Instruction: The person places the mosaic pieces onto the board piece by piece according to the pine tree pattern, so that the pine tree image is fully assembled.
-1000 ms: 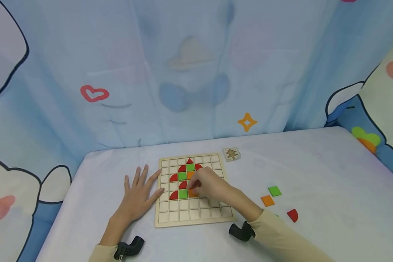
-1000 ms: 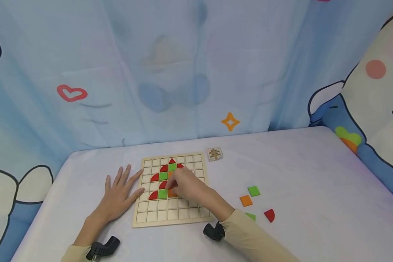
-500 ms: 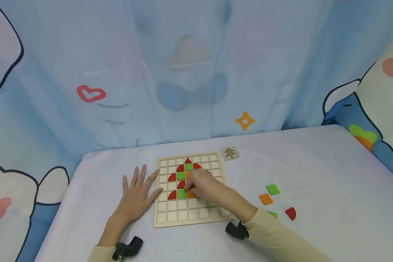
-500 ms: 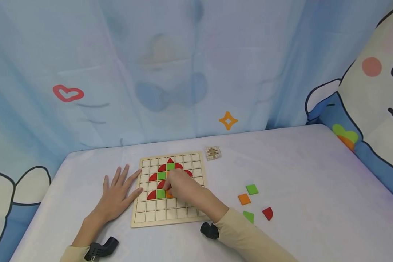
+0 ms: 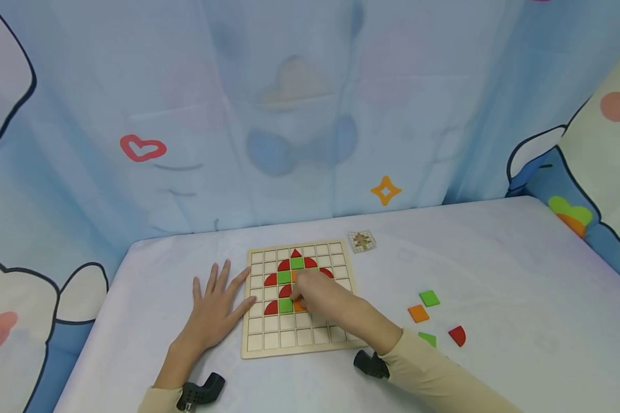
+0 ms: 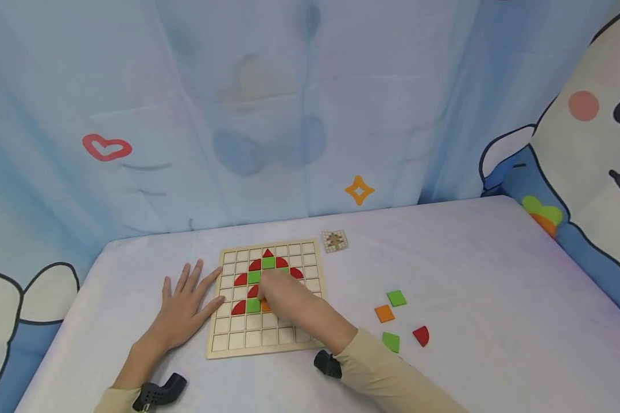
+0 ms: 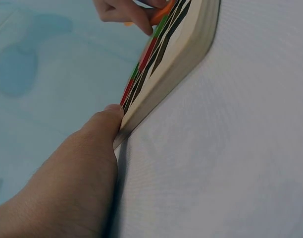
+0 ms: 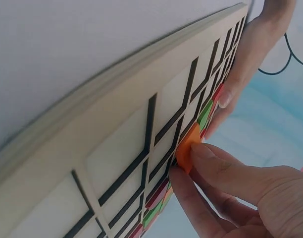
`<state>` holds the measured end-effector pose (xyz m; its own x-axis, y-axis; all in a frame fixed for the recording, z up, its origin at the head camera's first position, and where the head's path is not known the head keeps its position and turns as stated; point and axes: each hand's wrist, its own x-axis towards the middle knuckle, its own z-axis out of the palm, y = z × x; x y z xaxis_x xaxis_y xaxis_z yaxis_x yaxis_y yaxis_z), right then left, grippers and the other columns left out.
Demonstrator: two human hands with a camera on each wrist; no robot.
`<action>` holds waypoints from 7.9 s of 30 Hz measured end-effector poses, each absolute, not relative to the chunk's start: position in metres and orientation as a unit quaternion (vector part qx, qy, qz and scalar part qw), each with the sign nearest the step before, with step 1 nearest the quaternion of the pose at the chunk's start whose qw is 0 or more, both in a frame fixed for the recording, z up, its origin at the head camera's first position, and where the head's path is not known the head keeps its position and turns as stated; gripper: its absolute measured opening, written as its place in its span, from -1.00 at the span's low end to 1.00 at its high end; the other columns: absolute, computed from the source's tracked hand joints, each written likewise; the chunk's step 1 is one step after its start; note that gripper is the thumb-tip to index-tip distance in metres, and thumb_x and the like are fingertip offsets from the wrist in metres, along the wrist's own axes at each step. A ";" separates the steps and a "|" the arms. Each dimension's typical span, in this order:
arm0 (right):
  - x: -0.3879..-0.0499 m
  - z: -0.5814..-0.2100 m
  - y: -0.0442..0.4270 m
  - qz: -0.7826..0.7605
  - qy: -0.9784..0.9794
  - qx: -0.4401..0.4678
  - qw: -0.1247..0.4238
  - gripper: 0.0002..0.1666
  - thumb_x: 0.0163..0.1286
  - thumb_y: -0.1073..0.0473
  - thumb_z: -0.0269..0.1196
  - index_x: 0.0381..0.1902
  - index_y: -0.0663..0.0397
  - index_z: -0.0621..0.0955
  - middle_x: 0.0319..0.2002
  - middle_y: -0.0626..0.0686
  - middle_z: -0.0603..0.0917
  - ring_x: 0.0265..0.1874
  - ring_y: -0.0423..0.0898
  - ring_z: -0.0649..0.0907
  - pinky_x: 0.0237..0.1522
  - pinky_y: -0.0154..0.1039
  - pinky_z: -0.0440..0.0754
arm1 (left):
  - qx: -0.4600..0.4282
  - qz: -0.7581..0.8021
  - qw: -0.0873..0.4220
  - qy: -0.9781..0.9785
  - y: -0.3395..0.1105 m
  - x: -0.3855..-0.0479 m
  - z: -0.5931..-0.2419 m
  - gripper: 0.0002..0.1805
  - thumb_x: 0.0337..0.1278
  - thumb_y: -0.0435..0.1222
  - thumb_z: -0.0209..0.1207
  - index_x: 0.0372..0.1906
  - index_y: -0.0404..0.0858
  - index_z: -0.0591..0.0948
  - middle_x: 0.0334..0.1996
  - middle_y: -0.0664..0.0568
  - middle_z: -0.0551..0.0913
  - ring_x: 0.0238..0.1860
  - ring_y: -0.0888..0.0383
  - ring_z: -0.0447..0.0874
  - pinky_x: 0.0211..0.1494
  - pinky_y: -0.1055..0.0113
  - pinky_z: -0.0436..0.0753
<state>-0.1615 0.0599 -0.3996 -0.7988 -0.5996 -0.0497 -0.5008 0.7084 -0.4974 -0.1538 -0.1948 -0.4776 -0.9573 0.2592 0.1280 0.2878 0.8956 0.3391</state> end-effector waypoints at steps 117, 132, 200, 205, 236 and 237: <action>-0.166 -0.413 0.112 -0.371 0.881 -0.280 0.085 -0.85 0.30 0.47 0.43 -0.24 0.19 0.85 -0.31 -0.05 0.71 -0.32 -0.22 0.63 -0.29 -0.40 0.66 | -0.147 -0.183 0.038 -0.971 -0.194 -0.154 -0.480 -0.22 0.43 0.15 0.14 0.61 -0.07 0.34 0.65 -0.32 0.03 0.65 -0.40 -0.18 0.48 -0.57 -0.29; -0.161 -0.404 0.094 -0.299 0.911 -0.269 0.094 -0.85 0.27 0.50 0.44 -0.21 0.31 0.83 -0.31 0.03 0.70 -0.24 -0.08 0.69 -0.25 -0.39 0.68 | -0.142 -0.173 0.042 -0.974 -0.197 -0.154 -0.478 -0.21 0.41 0.14 0.15 0.61 -0.08 0.34 0.65 -0.32 0.02 0.64 -0.41 -0.18 0.48 -0.57 -0.29; -0.087 -0.415 0.313 -0.262 0.957 -0.076 0.097 -0.75 0.14 0.35 0.58 -0.20 0.21 0.79 -0.30 -0.11 0.66 -0.35 -0.16 0.58 -0.30 -0.39 0.67 | -0.141 -0.177 0.041 -0.973 -0.193 -0.153 -0.476 -0.22 0.41 0.15 0.14 0.60 -0.08 0.35 0.64 -0.33 0.06 0.64 -0.42 -0.16 0.47 -0.58 -0.27; -0.088 -0.416 0.310 -0.269 0.957 -0.064 0.088 -0.73 0.04 0.32 0.63 -0.30 0.14 0.77 -0.38 -0.10 0.60 -0.37 -0.15 0.55 -0.35 -0.39 0.62 | -0.138 -0.172 0.040 -0.975 -0.193 -0.152 -0.475 -0.23 0.41 0.16 0.14 0.60 -0.07 0.36 0.64 -0.33 0.07 0.64 -0.42 -0.14 0.47 -0.58 -0.26; -0.146 -0.393 0.200 -0.427 0.881 -0.198 0.057 -0.82 0.15 0.44 0.54 -0.26 0.25 0.80 -0.32 -0.01 0.79 -0.35 -0.14 0.71 -0.26 -0.34 0.75 | -0.150 -0.189 0.051 -0.969 -0.192 -0.155 -0.479 -0.24 0.40 0.13 0.16 0.59 -0.08 0.38 0.64 -0.34 0.07 0.64 -0.42 -0.13 0.47 -0.58 -0.26; -0.150 -0.395 0.194 -0.427 0.877 -0.213 0.060 -0.83 0.16 0.43 0.54 -0.27 0.25 0.80 -0.32 -0.01 0.80 -0.35 -0.15 0.72 -0.25 -0.34 0.75 | -0.150 -0.190 0.050 -0.969 -0.192 -0.154 -0.479 -0.24 0.40 0.12 0.16 0.59 -0.08 0.38 0.64 -0.34 0.07 0.64 -0.42 -0.13 0.47 -0.58 -0.26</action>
